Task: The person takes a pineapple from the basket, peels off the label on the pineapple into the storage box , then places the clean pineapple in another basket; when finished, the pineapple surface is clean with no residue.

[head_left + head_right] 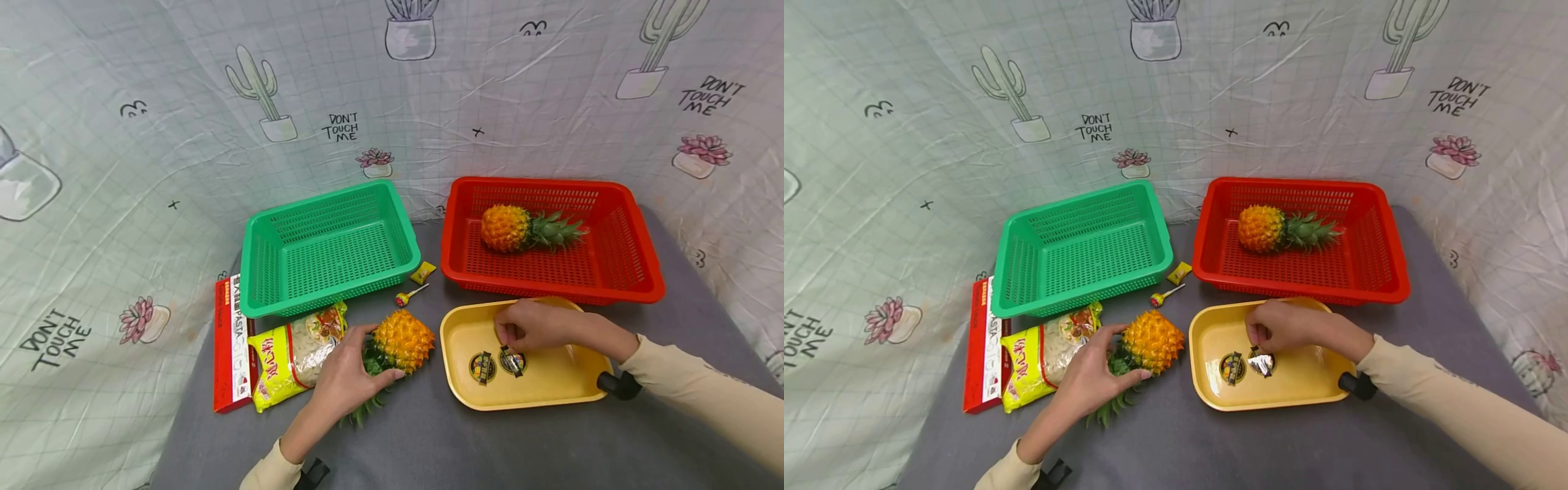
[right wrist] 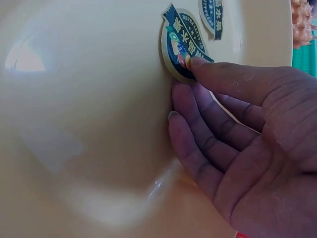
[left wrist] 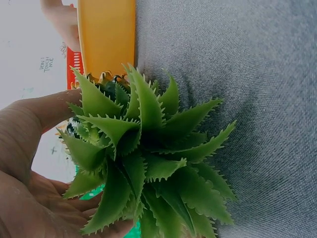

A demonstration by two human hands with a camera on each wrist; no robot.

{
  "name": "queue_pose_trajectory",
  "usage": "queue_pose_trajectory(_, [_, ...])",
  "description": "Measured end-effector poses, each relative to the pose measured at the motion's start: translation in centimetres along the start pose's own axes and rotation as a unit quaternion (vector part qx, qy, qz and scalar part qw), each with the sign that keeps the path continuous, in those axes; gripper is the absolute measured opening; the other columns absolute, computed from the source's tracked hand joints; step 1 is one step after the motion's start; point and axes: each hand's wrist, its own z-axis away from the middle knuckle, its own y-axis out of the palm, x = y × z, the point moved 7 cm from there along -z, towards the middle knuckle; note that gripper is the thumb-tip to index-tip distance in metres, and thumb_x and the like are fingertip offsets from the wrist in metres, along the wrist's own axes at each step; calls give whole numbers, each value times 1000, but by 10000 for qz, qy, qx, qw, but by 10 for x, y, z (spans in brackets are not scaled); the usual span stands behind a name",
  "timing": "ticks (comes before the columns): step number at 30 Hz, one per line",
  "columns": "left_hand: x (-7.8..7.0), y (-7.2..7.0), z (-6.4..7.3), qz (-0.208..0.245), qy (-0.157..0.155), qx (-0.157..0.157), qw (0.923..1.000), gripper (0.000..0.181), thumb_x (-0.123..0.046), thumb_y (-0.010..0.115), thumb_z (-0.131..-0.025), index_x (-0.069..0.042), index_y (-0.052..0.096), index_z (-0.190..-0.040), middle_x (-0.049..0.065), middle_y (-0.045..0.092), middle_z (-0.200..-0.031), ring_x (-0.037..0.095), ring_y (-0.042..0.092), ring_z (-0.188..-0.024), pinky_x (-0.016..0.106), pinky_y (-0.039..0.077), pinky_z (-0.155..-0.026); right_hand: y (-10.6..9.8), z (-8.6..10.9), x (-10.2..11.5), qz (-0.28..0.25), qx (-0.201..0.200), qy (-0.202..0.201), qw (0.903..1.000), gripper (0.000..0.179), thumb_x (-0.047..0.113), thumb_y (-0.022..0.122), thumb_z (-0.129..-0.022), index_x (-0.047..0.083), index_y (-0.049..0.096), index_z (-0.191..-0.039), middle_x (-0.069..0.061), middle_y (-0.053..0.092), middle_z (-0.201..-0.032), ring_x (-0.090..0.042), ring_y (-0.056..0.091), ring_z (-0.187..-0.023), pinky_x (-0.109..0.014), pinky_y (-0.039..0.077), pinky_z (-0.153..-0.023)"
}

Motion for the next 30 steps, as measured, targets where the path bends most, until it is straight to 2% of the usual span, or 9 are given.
queue_pose_trajectory(11, [-1, -1, 1, -25, 66, -11, 10000, 87, -49, 94, -78, -5, 59, -144, 13, 64, -132, 35, 68, -108, 54, 58, -83, 2, -2, 2, 356, -125, -39, 9993, 27, -11, 74, -82, 14, 66, -82, 8, 57, -72, -4, 49, -64, -24, 45, -60])
queue_pose_trajectory(25, [-1, -1, 2, -25, 89, -52, 9999, 87, -48, 94, -78, -5, 59, -144, 13, 64, -131, 35, 68, -107, 54, 57, -83, -3, 3, 6, 1012, -214, 472, 9935, 31, 0, 86, -79, 22, 66, -85, 9, 56, -74, -4, 47, -66, -26, 41, -58])
queue_pose_trajectory(30, [-1, 0, 2, -14, 94, -55, 9999, 87, -49, 94, -78, -5, 59, -144, 13, 64, -132, 35, 68, -108, 54, 57, -83, -4, 4, 6, 1128, -265, 486, 9921, 31, -1, 85, -78, 23, 66, -84, 10, 56, -73, -4, 47, -65, -26, 41, -57])
